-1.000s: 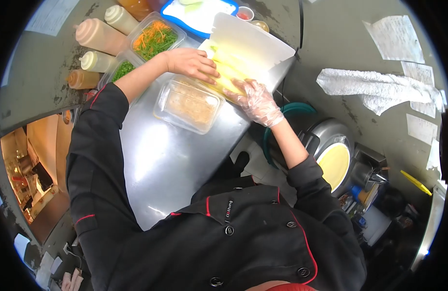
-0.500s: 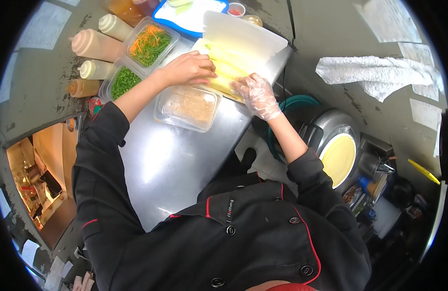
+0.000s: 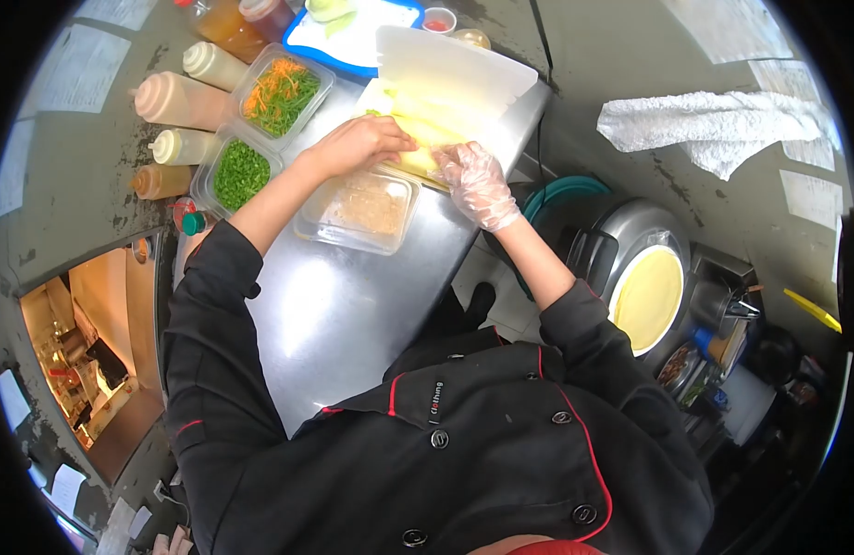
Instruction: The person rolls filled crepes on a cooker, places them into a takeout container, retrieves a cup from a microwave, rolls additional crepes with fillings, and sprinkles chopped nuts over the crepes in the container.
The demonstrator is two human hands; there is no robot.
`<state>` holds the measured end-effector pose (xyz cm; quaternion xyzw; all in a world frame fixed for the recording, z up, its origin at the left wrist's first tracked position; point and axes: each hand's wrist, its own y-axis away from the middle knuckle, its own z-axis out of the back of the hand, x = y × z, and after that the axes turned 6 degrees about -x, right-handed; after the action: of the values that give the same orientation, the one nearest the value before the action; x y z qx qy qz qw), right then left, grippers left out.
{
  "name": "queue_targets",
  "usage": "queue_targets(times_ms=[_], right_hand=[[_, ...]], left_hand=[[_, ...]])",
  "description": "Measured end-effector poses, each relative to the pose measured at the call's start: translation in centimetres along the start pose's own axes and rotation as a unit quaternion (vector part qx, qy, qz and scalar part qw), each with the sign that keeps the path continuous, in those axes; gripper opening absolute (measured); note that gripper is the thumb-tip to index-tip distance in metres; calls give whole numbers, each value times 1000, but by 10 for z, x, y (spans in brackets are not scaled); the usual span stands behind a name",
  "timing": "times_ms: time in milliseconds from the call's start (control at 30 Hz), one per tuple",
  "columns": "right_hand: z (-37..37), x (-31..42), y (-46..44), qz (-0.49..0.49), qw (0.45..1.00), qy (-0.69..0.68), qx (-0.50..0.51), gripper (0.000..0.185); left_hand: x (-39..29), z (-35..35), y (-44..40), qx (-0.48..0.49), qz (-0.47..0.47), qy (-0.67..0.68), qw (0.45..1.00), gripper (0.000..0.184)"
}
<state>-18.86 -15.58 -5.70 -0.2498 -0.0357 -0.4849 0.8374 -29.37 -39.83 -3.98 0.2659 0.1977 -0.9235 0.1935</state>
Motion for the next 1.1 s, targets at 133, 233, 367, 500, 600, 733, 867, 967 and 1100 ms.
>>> queue_targets(times_ms=[133, 233, 367, 500, 600, 733, 867, 967, 1100], right_hand=[[-1, -3, 5, 8, 1000, -11, 7, 35], [1, -2, 5, -6, 999, -37, 3, 30], [15, -6, -4, -58, 994, -90, -12, 20], [43, -17, -11, -252, 953, -169, -18, 15], [44, -28, -12, -224, 968, -115, -17, 16], [30, -23, -21, -200, 974, -107, 26, 24], [19, -10, -33, -233, 965, -61, 105, 34], [16, -1, -40, -268, 953, -40, 133, 38], [8, 0, -37, -272, 955, -53, 108, 40]], left_hand=[[-1, 2, -3, 24, 23, 34, 999, 35], [0, 5, -5, 36, 22, 47, 998, 34], [-3, 17, -6, -10, 48, 66, 997, 31], [9, 33, -3, -55, 138, 33, 988, 27], [16, 36, -7, -18, 140, 9, 990, 27], [16, 27, -16, 21, 179, -4, 984, 34], [10, 24, -24, 47, 184, -42, 981, 39], [7, 25, -27, 55, 185, -41, 980, 40], [14, 16, -24, 46, 205, -3, 978, 44]])
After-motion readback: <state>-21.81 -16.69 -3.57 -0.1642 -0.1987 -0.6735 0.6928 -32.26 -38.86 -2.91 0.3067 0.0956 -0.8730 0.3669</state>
